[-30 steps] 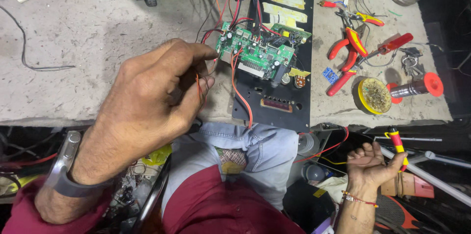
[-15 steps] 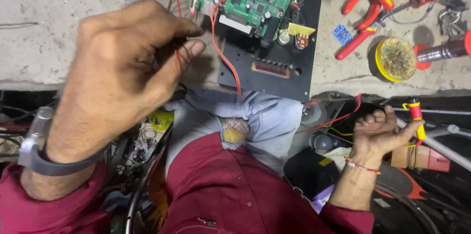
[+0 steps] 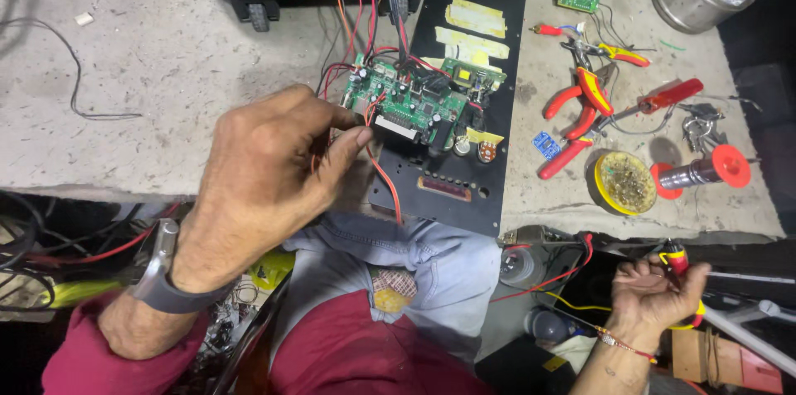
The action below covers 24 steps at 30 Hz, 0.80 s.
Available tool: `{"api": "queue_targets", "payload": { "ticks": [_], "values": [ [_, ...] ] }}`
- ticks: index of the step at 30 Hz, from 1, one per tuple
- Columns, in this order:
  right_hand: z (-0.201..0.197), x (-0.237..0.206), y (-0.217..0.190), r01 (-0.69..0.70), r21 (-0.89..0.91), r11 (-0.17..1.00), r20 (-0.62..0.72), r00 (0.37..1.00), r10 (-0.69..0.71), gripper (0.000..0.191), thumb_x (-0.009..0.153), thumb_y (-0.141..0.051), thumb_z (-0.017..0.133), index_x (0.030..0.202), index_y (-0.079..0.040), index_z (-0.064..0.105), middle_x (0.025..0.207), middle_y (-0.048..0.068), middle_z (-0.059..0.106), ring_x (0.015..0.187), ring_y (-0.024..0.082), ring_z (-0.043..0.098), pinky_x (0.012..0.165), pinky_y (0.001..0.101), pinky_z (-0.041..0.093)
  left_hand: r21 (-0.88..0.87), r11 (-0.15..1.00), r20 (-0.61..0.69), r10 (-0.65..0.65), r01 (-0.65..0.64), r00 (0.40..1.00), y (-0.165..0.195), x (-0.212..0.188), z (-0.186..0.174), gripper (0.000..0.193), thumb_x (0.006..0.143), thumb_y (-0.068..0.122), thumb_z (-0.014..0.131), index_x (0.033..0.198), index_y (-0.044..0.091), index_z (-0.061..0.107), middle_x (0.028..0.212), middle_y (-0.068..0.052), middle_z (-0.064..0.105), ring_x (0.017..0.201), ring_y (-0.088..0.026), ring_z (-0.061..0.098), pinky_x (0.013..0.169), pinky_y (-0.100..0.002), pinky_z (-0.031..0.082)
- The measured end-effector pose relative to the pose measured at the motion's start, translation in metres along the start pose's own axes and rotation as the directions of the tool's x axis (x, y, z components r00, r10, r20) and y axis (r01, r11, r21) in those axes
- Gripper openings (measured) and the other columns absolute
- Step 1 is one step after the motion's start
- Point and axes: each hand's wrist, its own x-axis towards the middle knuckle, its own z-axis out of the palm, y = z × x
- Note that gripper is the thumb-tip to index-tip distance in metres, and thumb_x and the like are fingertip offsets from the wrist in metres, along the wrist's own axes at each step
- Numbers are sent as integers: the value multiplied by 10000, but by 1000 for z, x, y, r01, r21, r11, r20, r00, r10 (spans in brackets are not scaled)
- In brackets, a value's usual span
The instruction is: The person solders wires to a circuit board using a soldering iron and solder, then uses pliers to adjust connections. They test the board by connecting a power source, causing an LED to light up, and continue soldering additional points.
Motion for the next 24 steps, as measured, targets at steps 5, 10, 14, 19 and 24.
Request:
{"api": "queue_targets", "payload": {
  "ticks": [5,10,14,19,24],
  "values": [
    [1,-3,-1,35,-63,997,-55,998,-39,375,1056,-537,712,950,-196,599,825,0,575,680,145,478,684,312,375,119,992,-39,51,-46,998,-7,4,4,219,895,204,812,864,15,707,773,-108,662,667,-280,652,579,-416,494],
    [5,-21,-13,205,-147,968,-192,954,-231,414,1047,-494,680,847,-150,564,676,-4,507,548,135,430,543,282,328,258,966,8,4,-6,1000,-9,9,5,279,827,265,820,805,34,665,714,-105,643,686,-312,658,557,-463,495],
    [-1,-46,-23,320,-212,923,-396,836,-381,371,1012,-402,657,783,-156,500,632,-25,465,504,113,398,490,255,308,329,944,-16,-8,12,1000,-13,10,1,256,841,283,790,792,61,673,734,-110,667,673,-335,674,509,-472,486],
    [-22,-67,-35,446,-375,813,-369,732,-572,391,1003,-381,575,735,-119,465,660,23,489,535,144,460,515,280,417,380,925,4,-28,24,1000,-21,11,-3,218,822,259,759,761,63,684,738,-117,691,634,-339,693,476,-465,506],
    [-44,-69,-70,260,-235,936,-16,962,-271,491,1075,-454,479,760,-78,465,730,57,545,617,158,547,606,282,512,387,922,0,-20,18,1000,-25,9,-3,162,794,207,735,751,57,687,726,-134,692,637,-342,695,489,-466,515]
  ]
}}
